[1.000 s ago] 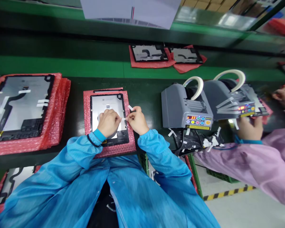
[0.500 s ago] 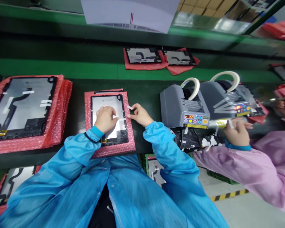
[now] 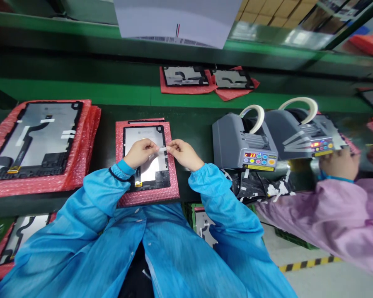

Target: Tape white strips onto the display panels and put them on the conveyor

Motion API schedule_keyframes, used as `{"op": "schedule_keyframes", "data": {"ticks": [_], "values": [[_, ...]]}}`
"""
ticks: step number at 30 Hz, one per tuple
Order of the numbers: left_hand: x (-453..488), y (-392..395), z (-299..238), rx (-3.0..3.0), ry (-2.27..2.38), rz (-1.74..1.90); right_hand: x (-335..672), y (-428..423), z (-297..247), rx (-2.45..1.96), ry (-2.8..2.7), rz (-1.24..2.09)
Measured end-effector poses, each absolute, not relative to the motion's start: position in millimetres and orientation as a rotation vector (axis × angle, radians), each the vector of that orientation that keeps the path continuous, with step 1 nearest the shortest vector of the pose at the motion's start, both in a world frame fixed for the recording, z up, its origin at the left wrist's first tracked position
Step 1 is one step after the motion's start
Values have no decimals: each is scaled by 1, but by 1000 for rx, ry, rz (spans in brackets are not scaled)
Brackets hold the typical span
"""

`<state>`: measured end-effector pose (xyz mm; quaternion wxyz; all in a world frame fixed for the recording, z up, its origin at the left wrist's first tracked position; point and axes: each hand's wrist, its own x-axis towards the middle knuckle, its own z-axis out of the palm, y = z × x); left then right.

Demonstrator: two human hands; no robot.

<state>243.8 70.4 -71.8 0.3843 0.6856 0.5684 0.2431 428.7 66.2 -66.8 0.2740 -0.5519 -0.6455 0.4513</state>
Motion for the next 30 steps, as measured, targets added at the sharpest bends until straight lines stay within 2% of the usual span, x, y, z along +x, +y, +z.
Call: {"op": "schedule_keyframes", "data": {"ticks": [4,10,30], "values": [[245,71,-74,1693,1489,548,426,71,-79,-1473,-1834,1049],[254,68,-75,1975,1718,381,421,74,-101,-1573,-1958,684],[262,61,-81,2115,1759,331,425,70,-111,-1728,-1950,525]]}}
